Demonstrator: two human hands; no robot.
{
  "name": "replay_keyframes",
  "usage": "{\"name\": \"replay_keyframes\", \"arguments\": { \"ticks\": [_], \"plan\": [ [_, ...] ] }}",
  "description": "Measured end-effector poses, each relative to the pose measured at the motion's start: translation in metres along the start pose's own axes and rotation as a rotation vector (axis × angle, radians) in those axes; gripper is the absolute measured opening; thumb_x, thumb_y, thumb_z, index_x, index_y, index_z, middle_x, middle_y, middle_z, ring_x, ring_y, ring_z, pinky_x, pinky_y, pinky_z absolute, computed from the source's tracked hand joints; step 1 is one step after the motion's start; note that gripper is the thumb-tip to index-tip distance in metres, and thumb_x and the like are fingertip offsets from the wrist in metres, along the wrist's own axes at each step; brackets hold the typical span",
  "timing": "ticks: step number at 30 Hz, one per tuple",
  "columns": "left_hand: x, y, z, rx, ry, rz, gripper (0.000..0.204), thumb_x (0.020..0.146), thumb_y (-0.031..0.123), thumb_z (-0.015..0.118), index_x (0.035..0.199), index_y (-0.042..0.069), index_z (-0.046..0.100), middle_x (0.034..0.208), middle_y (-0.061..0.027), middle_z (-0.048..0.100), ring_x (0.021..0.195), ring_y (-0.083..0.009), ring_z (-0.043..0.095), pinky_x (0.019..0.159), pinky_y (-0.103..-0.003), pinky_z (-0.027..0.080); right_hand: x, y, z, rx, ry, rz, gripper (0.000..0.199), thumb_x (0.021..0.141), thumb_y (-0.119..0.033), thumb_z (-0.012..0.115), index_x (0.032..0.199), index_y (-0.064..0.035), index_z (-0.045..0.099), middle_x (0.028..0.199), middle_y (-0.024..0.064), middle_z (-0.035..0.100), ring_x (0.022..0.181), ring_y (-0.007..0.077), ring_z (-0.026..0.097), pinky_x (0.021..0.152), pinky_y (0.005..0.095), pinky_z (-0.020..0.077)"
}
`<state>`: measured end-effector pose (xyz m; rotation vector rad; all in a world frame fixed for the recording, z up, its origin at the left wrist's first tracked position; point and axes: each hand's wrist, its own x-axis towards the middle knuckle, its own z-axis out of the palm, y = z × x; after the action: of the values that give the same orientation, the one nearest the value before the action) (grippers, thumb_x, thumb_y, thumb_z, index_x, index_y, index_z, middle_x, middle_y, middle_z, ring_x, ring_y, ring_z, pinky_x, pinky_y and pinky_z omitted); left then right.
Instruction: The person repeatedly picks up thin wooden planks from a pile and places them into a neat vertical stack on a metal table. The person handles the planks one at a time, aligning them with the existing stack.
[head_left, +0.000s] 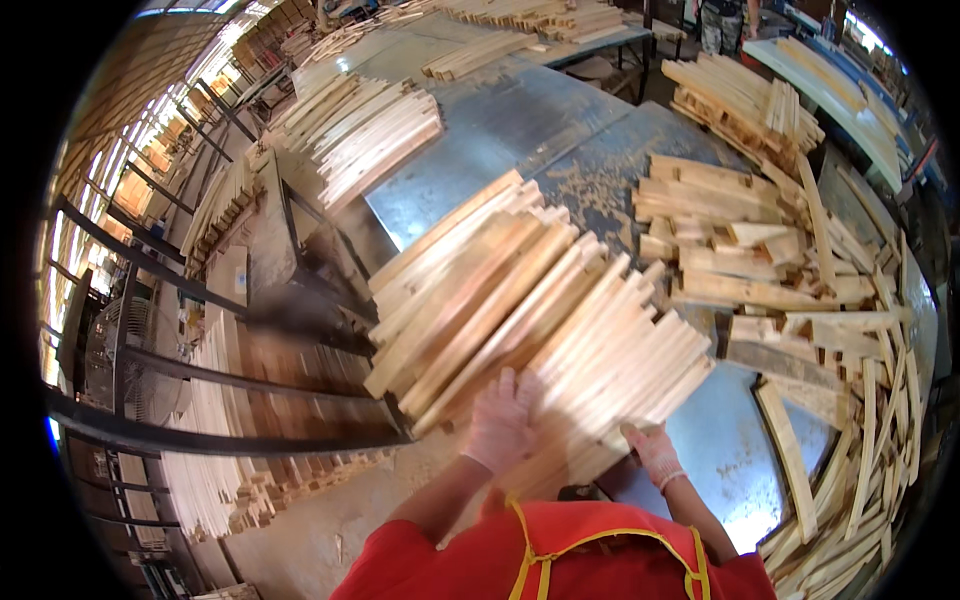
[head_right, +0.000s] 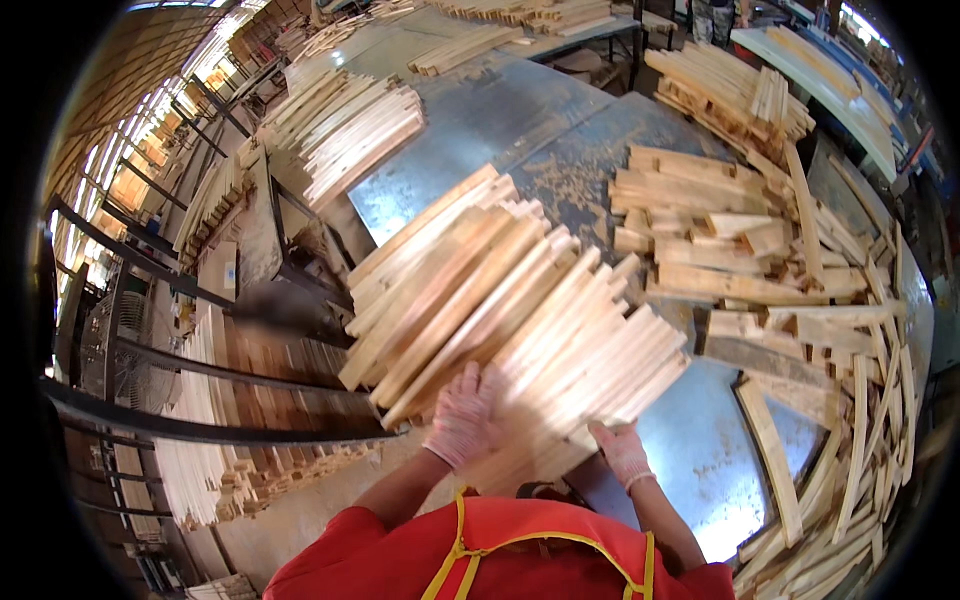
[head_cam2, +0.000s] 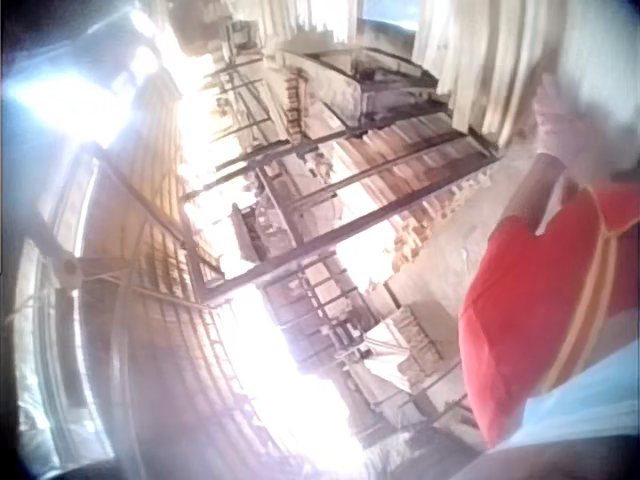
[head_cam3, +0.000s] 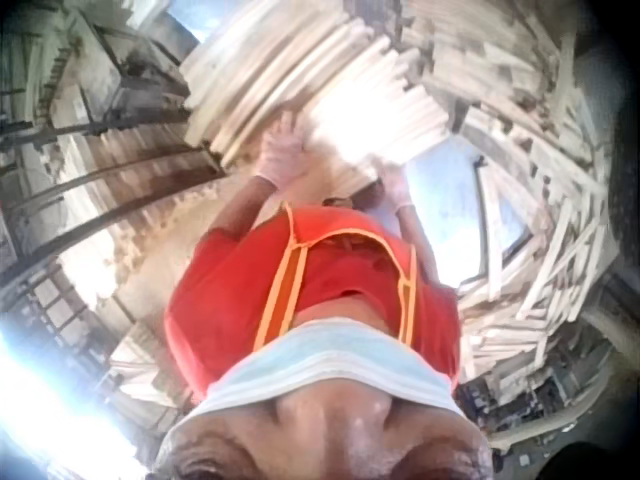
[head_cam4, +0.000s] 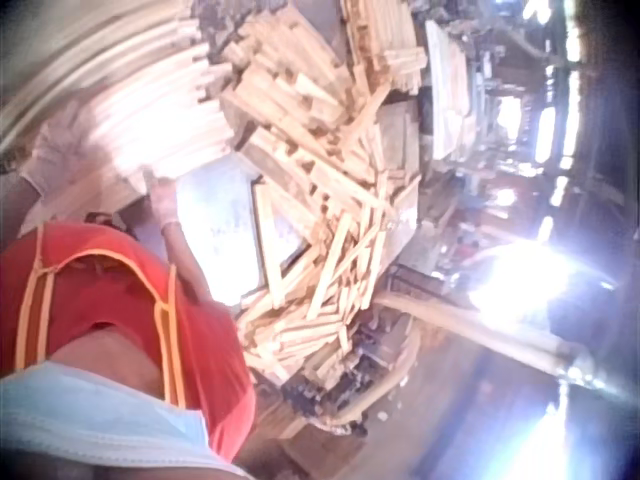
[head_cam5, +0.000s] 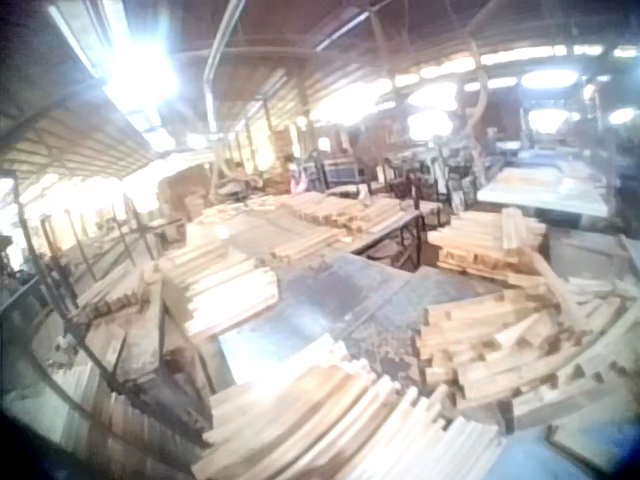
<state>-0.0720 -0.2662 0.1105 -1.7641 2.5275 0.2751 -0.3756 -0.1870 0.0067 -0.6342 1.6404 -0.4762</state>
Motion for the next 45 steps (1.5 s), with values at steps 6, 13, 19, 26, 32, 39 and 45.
{"name": "replay_keyframes", "arguments": {
  "ticks": [6, 13, 19, 26, 32, 39, 45],
  "plan": [
    [0.041, -0.054, -0.003, -0.181, -0.066, 0.089, 0.101, 0.076, 0.038, 0.082, 0.160, 0.007, 0.035, 0.152, -0.0267, 0.046, 0.127, -0.0430, 0.059, 0.100, -0.054, 0.050, -0.015, -0.052, 0.037, 0.236, 0.036, 0.113, 0.042, 0.098, -0.027, 0.073, 0.131, -0.0018, 0.068, 0.101, 0.0137, 0.073, 0.077, 0.0256, 0.074, 0.065, 0.0384, 0.0641],
    [0.131, -0.193, -0.006, -0.033, 0.099, 0.174, 0.090, 0.078, 0.037, 0.080, 0.156, 0.005, 0.048, 0.147, -0.0266, 0.055, 0.131, -0.0424, 0.058, 0.102, -0.051, 0.051, 0.066, -0.148, 0.124, -0.100, -0.101, -0.361, 0.038, 0.105, -0.029, 0.060, 0.137, -0.0113, 0.069, 0.117, 0.0097, 0.074, 0.097, 0.0225, 0.071, 0.089, 0.0373, 0.0581],
    [0.181, -0.261, -0.036, -0.035, 0.136, 0.132, 0.098, 0.077, 0.026, 0.085, 0.161, 0.004, 0.039, 0.155, -0.0265, 0.050, 0.140, -0.0462, 0.051, 0.114, -0.050, 0.047, 0.136, -0.240, 0.190, -0.193, -0.058, -0.411, 0.058, 0.099, -0.044, 0.060, 0.137, -0.0009, 0.053, 0.107, 0.0183, 0.074, 0.095, 0.0341, 0.072, 0.090, 0.0441, 0.0548],
    [0.193, -0.262, -0.019, -0.057, 0.072, 0.142, 0.101, 0.075, 0.014, 0.082, 0.164, 0.005, 0.035, 0.156, -0.0295, 0.045, 0.143, -0.0486, 0.047, 0.117, -0.050, 0.044, 0.087, -0.239, 0.111, -0.106, 0.033, -0.451, 0.076, 0.087, -0.042, 0.071, 0.152, -0.0081, 0.050, 0.126, 0.0224, 0.072, 0.111, 0.0387, 0.069, 0.101, 0.0469, 0.0513],
    [0.169, -0.198, -0.003, 0.054, 0.301, 0.257, 0.101, 0.075, 0.018, 0.084, 0.164, 0.007, 0.038, 0.160, -0.0275, 0.045, 0.147, -0.0465, 0.043, 0.121, -0.051, 0.040, 0.005, -0.044, -0.159, -0.628, 0.886, -0.338, 0.060, 0.071, -0.019, 0.075, 0.127, -0.0045, 0.061, 0.109, 0.0214, 0.068, 0.107, 0.0432, 0.065, 0.093, 0.0533, 0.0521],
    [0.122, 0.045, 0.042, 0.026, 0.046, 0.699, 0.098, 0.070, 0.038, 0.089, 0.154, 0.004, 0.050, 0.157, -0.0263, 0.048, 0.144, -0.0460, 0.047, 0.120, -0.052, 0.039, -0.054, 0.062, -0.226, -0.799, 0.770, 0.010, 0.050, 0.079, -0.031, 0.083, 0.123, -0.0164, 0.064, 0.102, 0.0075, 0.074, 0.105, 0.0320, 0.072, 0.092, 0.0470, 0.0530],
    [0.077, 0.222, 0.055, 0.131, -0.282, 1.062, 0.099, 0.071, 0.048, 0.088, 0.151, 0.005, 0.049, 0.145, -0.0181, 0.051, 0.134, -0.0381, 0.049, 0.113, -0.053, 0.039, -0.108, 0.035, -0.165, -0.794, 0.930, -0.588, 0.055, 0.074, -0.034, 0.083, 0.121, -0.0155, 0.062, 0.101, 0.0065, 0.070, 0.102, 0.0282, 0.069, 0.088, 0.0445, 0.0545]
  ]
}}
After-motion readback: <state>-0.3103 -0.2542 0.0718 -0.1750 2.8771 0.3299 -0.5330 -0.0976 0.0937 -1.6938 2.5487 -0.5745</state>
